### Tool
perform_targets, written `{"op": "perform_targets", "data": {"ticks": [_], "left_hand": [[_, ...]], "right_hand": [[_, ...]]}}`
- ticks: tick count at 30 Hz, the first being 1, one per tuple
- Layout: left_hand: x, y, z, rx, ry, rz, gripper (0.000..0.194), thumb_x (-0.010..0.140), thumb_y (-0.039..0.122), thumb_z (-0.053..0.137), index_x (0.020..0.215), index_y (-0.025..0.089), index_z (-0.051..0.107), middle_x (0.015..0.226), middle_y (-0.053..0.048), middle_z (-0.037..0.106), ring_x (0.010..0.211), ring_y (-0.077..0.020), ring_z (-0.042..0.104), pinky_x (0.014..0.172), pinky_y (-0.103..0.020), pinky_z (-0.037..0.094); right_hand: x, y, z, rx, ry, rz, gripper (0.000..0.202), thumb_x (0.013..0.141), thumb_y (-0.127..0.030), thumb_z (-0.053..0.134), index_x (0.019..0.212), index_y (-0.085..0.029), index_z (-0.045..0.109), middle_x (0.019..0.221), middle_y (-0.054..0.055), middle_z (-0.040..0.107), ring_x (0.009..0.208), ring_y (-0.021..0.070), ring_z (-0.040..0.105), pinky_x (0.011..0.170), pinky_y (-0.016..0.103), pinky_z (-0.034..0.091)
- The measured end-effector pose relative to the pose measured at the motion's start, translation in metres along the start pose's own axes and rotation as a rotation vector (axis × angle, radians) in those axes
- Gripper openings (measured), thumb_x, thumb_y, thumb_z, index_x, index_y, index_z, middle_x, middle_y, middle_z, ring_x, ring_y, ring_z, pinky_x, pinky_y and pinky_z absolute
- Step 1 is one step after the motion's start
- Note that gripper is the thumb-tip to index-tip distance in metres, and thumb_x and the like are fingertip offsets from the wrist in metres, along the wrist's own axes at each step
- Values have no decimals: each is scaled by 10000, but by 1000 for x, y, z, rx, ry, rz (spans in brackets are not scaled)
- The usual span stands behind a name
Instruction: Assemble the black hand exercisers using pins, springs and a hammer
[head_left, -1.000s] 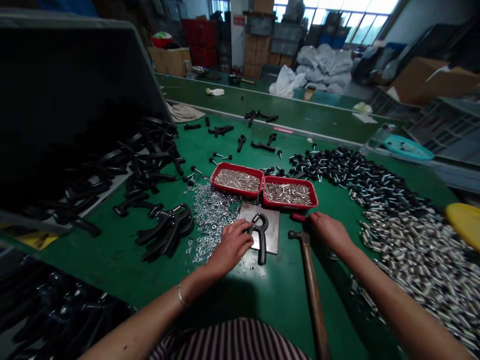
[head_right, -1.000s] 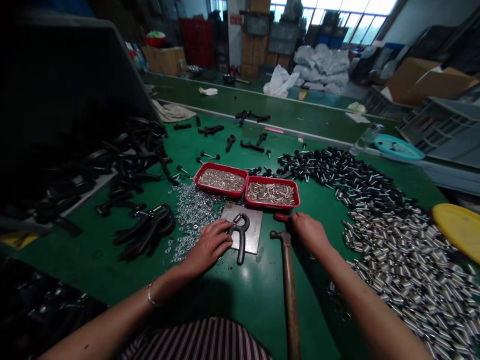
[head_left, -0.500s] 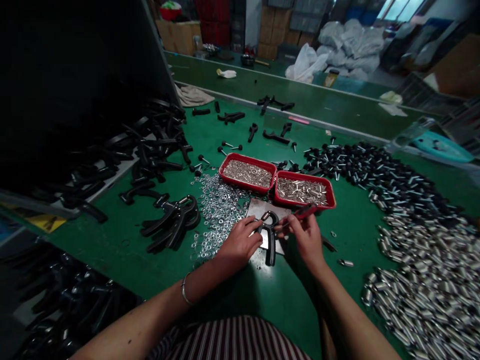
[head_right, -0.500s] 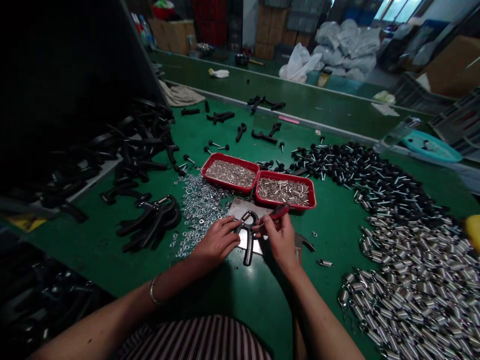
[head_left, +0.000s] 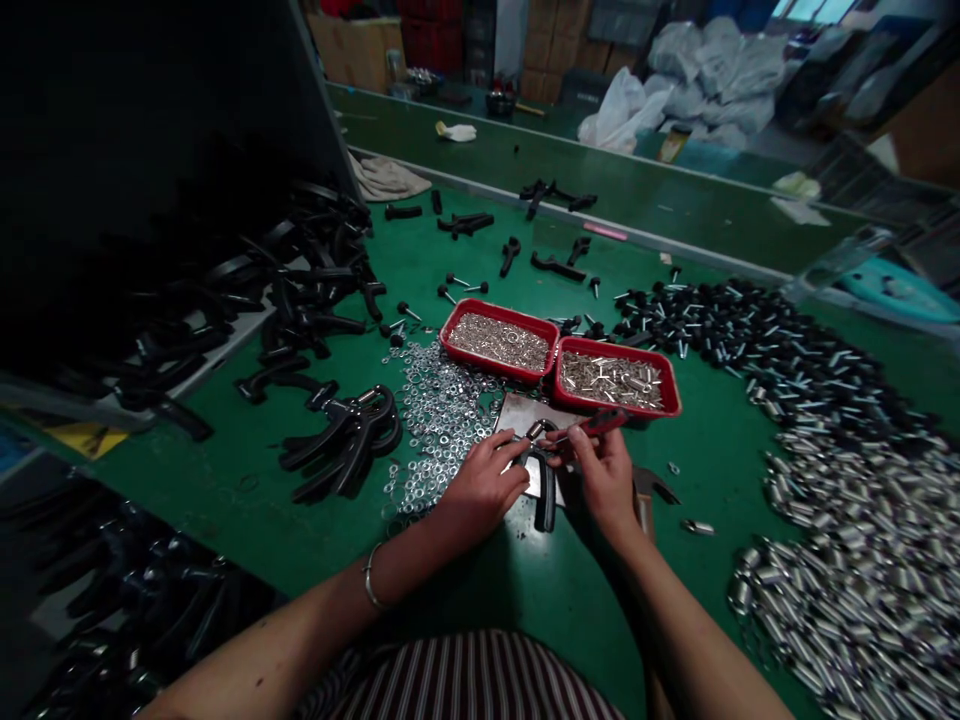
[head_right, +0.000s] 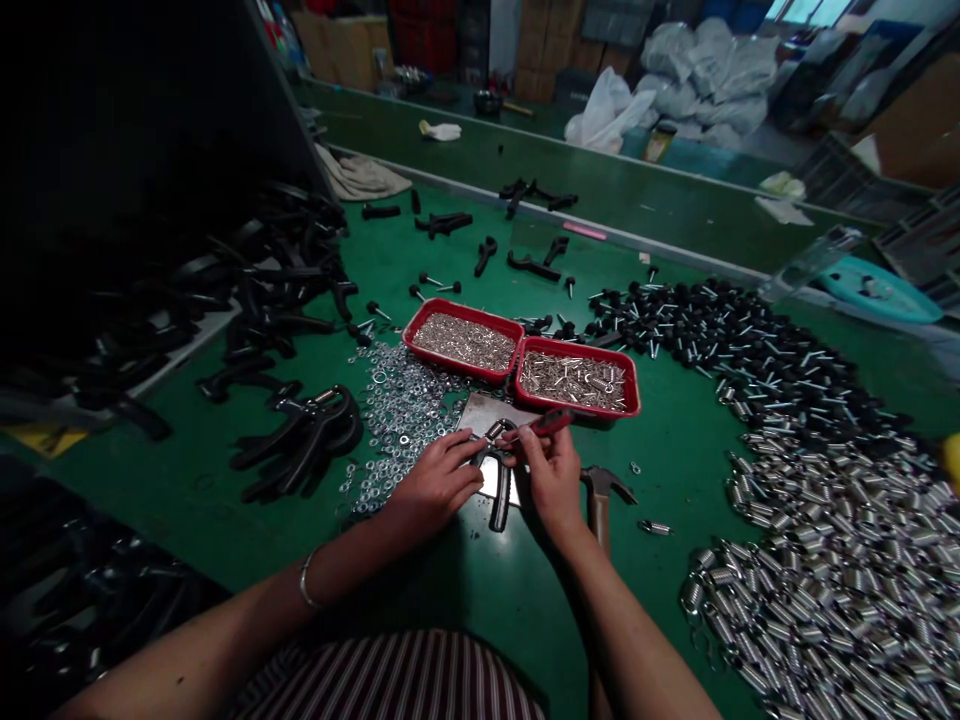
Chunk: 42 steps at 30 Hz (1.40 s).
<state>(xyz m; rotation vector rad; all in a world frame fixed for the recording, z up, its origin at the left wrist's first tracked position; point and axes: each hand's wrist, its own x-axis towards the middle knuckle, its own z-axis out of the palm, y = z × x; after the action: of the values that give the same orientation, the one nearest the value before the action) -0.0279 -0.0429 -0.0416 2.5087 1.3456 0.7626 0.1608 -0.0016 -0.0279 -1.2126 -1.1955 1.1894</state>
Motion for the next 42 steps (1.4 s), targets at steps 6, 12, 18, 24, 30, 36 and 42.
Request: {"op": "perform_targets", "data": {"ticks": [6,12,18,24,30,36,42], "left_hand": [[-1,0,0,-19,-18,-13,186,968,243,504,957,171,674,1389,-105,558,1389,-290,372,1124,-518,394],[-6,0,12,-104,39,-36,158,957,218,520,1031,171,651,1406,-118,533,1435,-287,312,1148,-554,367],[-6,-4,11,-158,34,-28,166,976,231,490,994,170,644,1359,-106,572,1439,-253,309,1177,-517,345],[-1,-7,9,-177,-1,-31,186,980,225,476,1026,175,648,1325,-93,603,1410,-248,353,1158,-509,361],[4,2,2,-111,47,-122,164,977,242,498,1000,191,653,1299,-77,615,1345,-255,411,1099,-508,349],[30,2,-19,7,-3,-132,192,980,304,506,982,209,673,1031,-55,653,1039,-229,519,945,-435,368],[43,0,-14,176,-96,4,208,983,297,492,950,191,668,958,-62,640,970,-233,512,887,-424,347]], "right_hand": [[-11,-1,-1,-414,37,-105,232,934,-444,557,1046,-241,535,922,56,723,828,239,695,775,387,555],[-11,-11,4,-731,-272,-344,186,959,-376,483,1045,-227,553,958,104,685,888,270,655,810,393,497],[13,-19,5,-635,-288,-206,190,963,-423,481,1037,-248,497,855,26,631,732,213,614,700,333,477],[-2,-28,18,-347,-251,-234,175,964,-424,455,1015,-260,492,836,11,622,741,199,613,701,326,499],[3,-58,-34,-716,-35,-400,281,920,-459,520,1091,-239,556,942,85,687,808,251,657,751,371,496],[26,-33,-139,-1384,46,-177,413,960,-475,435,1170,-175,626,916,144,672,858,310,623,730,400,483],[-27,-18,-152,-1289,-24,-235,417,989,-437,393,1197,-154,617,1101,162,617,1019,292,607,914,419,485]]}}
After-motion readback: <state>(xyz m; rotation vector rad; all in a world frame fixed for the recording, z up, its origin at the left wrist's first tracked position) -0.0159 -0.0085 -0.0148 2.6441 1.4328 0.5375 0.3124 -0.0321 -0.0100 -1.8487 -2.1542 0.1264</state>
